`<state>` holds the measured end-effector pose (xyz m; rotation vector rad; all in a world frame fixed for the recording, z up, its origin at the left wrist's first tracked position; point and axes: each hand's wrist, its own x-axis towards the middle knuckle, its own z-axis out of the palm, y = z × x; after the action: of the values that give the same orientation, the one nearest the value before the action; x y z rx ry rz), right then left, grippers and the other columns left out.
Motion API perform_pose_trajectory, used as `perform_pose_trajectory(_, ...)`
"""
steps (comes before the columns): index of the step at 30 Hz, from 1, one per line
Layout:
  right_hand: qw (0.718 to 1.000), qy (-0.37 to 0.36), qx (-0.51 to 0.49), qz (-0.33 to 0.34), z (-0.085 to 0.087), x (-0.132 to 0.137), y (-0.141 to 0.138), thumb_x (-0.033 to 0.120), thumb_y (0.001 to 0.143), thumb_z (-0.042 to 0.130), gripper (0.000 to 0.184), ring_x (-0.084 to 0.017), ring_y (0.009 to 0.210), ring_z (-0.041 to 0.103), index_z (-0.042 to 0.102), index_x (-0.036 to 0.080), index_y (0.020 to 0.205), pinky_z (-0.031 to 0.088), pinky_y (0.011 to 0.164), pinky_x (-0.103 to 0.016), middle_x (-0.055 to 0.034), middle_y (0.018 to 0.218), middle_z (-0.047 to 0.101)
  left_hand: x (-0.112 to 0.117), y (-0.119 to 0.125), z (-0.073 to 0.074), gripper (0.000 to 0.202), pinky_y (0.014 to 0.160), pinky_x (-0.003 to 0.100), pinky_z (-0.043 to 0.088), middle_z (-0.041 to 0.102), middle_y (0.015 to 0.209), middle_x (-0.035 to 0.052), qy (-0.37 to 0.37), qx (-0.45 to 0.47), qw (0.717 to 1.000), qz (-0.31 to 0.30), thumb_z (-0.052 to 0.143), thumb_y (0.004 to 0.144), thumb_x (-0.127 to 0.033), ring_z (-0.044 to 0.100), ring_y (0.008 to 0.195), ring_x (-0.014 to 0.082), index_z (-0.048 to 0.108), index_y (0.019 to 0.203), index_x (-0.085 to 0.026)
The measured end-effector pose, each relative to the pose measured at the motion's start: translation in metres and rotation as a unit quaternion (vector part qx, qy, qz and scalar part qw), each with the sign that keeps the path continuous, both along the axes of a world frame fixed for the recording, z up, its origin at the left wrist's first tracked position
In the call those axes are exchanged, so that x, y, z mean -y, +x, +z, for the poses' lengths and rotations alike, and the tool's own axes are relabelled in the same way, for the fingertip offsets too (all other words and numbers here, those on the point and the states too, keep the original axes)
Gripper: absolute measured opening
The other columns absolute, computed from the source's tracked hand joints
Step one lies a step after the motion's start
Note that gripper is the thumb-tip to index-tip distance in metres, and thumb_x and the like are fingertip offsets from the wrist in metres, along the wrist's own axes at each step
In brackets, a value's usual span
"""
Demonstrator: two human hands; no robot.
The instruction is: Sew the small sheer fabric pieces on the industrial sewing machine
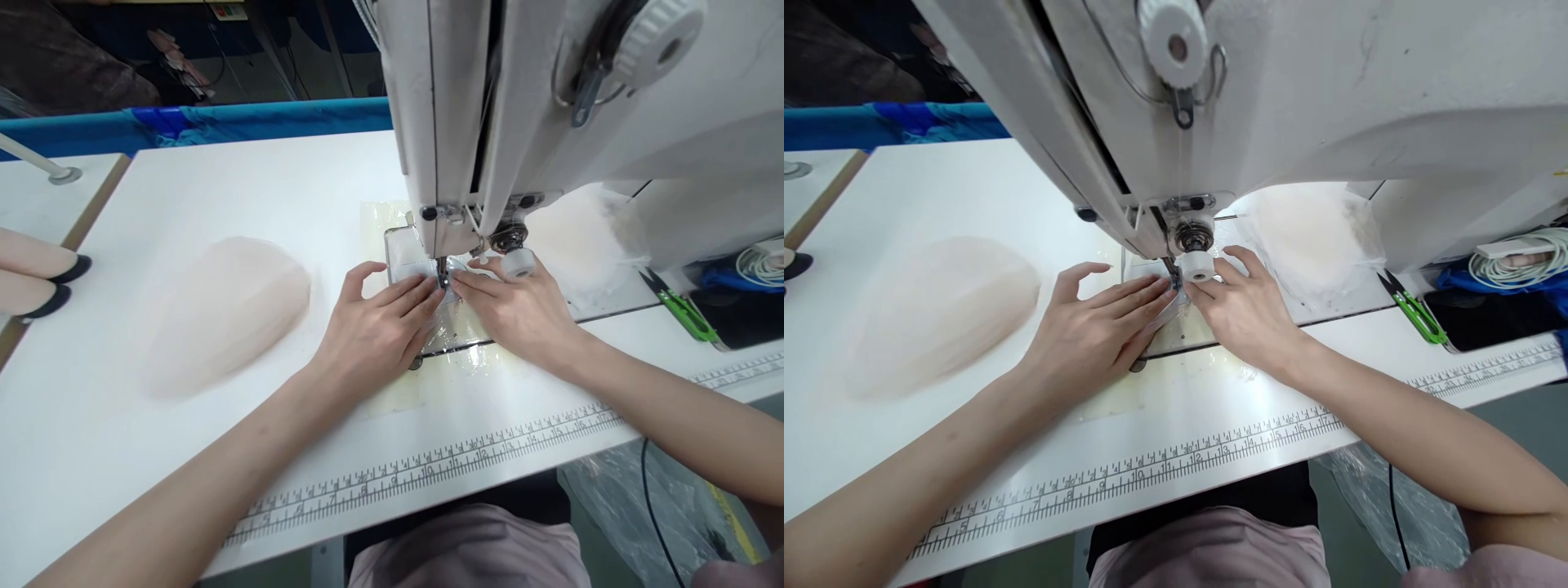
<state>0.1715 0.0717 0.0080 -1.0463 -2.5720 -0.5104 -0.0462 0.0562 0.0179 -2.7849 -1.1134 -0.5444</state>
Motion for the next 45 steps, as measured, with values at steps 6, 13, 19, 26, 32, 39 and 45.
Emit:
perform_pose_trajectory(6,1.0,0.027,0.016,0.003,0.0,0.001,0.0,0.004,0.092,0.043,0.034,-0.022,0.103,0.062,0.066,0.012,0.115,0.037,0.1,-0.043,-0.0057,0.113,0.072,0.0,-0.002,-0.001,0.034,0.108,0.055,0.029,0.062,0.129,0.0072,0.009,-0.017,1.0,0.005,0.041,0.098,-0.022,0.061,0.119,0.025,0.056,0.128,-0.024)
perform_pose_trajectory(13,1.0,0.007,0.008,0.003,-0.002,0.0,0.001,0.003,0.089,0.047,0.036,-0.022,0.11,0.059,0.064,0.014,0.119,0.035,0.102,-0.045,-0.0046,0.119,0.07,-0.002,-0.004,-0.005,0.044,0.106,0.048,0.036,0.066,0.124,0.0132,0.059,0.007,0.998,0.0,0.051,0.094,-0.044,0.061,0.118,0.0273,0.06,0.123,-0.012)
perform_pose_trajectory(19,0.995,0.073,-0.06,0.033,0.006,0.002,0.001,0.0,0.087,0.044,0.032,-0.019,0.096,0.064,0.071,0.015,0.095,0.043,0.093,-0.038,-0.002,0.105,0.075,0.002,-0.008,0.005,0.053,0.089,0.05,0.042,0.071,0.112,0.0142,0.105,-0.043,0.993,0.029,0.043,0.094,-0.055,0.069,0.095,0.0294,0.063,0.117,-0.012)
perform_pose_trajectory(26,0.987,-0.022,-0.129,0.096,0.013,0.024,-0.014,0.004,0.089,0.041,0.031,-0.017,0.094,0.065,0.068,0.014,0.099,0.05,0.076,-0.028,-0.0045,0.102,0.073,-0.003,-0.008,0.009,0.023,0.083,0.042,0.043,0.073,0.108,0.0048,0.144,-0.018,0.989,0.008,0.051,0.091,-0.012,0.068,0.099,0.0229,0.062,0.111,-0.017)
perform_pose_trajectory(32,0.992,-0.058,-0.096,0.065,0.013,0.028,-0.015,0.004,0.09,0.04,0.031,-0.019,0.085,0.064,0.068,0.012,0.1,0.052,0.074,-0.031,-0.0061,0.086,0.072,-0.009,-0.012,0.001,0.035,0.1,0.044,0.041,0.064,0.13,0.0062,0.09,-0.041,0.994,-0.036,0.041,0.092,-0.002,0.057,0.123,0.0232,0.058,0.119,-0.016)
perform_pose_trajectory(39,0.997,-0.055,-0.049,0.006,0.013,0.026,-0.012,0.02,0.096,0.046,0.024,-0.021,0.095,0.062,0.068,0.012,0.09,0.049,0.074,-0.034,-0.0098,0.116,0.07,-0.009,-0.009,-0.001,0.033,0.094,0.042,0.048,0.07,0.11,0.0088,0.07,-0.021,0.997,-0.037,0.042,0.093,-0.007,0.065,0.103,0.0221,0.06,0.121,-0.014)
perform_pose_trajectory(45,0.997,-0.051,-0.025,-0.049,0.011,0.013,-0.007,0.019,0.097,0.046,0.024,-0.022,0.097,0.062,0.067,0.012,0.103,0.043,0.071,-0.035,-0.0082,0.097,0.075,-0.005,-0.003,0.0,0.032,0.091,0.044,0.05,0.07,0.115,0.008,0.082,-0.031,0.996,-0.029,0.048,0.093,-0.011,0.061,0.112,0.0274,0.064,0.119,-0.018)
